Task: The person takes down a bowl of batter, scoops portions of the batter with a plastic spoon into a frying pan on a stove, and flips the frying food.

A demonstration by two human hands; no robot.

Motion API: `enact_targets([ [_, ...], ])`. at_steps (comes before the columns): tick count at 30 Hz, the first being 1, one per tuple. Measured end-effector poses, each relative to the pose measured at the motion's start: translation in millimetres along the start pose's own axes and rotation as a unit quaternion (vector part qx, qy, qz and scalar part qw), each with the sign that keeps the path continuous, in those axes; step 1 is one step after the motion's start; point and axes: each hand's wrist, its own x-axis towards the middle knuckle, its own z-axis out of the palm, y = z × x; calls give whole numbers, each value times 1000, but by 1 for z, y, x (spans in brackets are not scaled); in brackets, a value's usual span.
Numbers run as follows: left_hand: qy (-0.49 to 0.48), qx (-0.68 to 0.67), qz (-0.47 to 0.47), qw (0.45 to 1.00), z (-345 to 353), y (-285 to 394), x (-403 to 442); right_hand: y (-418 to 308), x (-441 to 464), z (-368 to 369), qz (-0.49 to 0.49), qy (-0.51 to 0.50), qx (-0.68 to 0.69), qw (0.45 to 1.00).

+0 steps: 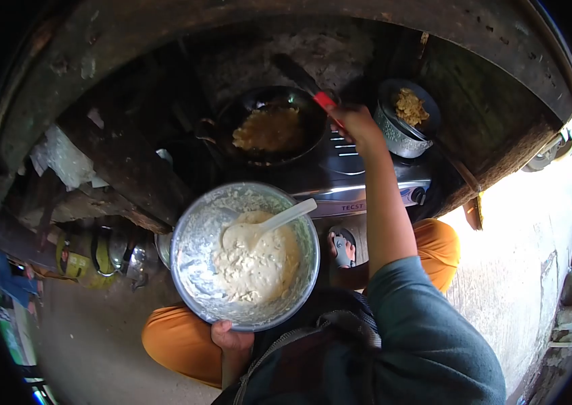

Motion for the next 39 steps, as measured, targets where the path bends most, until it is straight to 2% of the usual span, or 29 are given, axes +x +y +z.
enact_targets([
  [2,-10,7,12,1000,1,-1,1,34,-14,-5,92,10,269,959],
  [4,-19,-11,21,1000,3,-2,2,72,-27,4,97,92,322,937],
  [6,-17,-19,22,999,6,-3,3,110,-32,22,110,245,250,930],
  [7,-17,-25,24,999,7,-3,2,144,-27,29,56,296,199,933],
  [9,-12,-28,21,999,3,-3,1,158,-35,43,-19,415,-19,909],
  [10,-12,-25,20,999,4,-3,1,165,-39,42,74,388,-109,912],
  [11,-12,-22,20,999,4,-2,1,167,-39,42,75,385,-111,913],
  [14,5,-19,18,1000,1,-2,0,178,-30,41,124,261,-249,924],
  [15,-5,-23,8,1000,0,-2,1,185,-25,35,124,256,-252,925],
  [17,4,-20,2,1000,0,-1,0,182,-20,28,41,144,-397,905],
  [19,-19,-27,13,999,1,-2,1,154,-21,28,-11,328,-350,877],
  [21,-32,-38,14,999,-3,-3,2,88,-36,22,-110,264,-74,955],
  [23,-27,-40,10,999,-8,-3,2,11,-78,28,-245,85,19,966],
  [24,-36,-47,16,998,-12,-5,3,-16,-98,31,-357,10,-119,926],
  [25,-41,-49,17,998,-15,-5,3,-37,-117,34,-460,-61,-250,850],
  [27,-58,-59,13,996,-14,-5,3,-59,-148,46,-498,-130,-395,761],
  [28,-63,-61,13,996,-13,-4,2,-55,-151,52,-515,-125,-425,734],
  [29,-67,-63,13,996,-11,-4,2,-55,-150,54,-517,-129,-422,734],
  [31,-63,-64,10,996,-10,-2,0,-55,-149,58,-506,-139,-543,655],
  [32,-73,-69,12,995,-10,-2,-1,-56,-151,61,-508,-140,-543,654],
  [34,-92,-77,14,993,-7,-1,-1,-61,-157,64,-493,-104,-516,693],
  [37,-63,-49,35,996,-5,-3,-2,-73,-176,65,-550,-126,-460,686],
  [39,-86,-63,35,994,-3,-1,-2,-80,-200,64,-582,-153,-458,654],
])
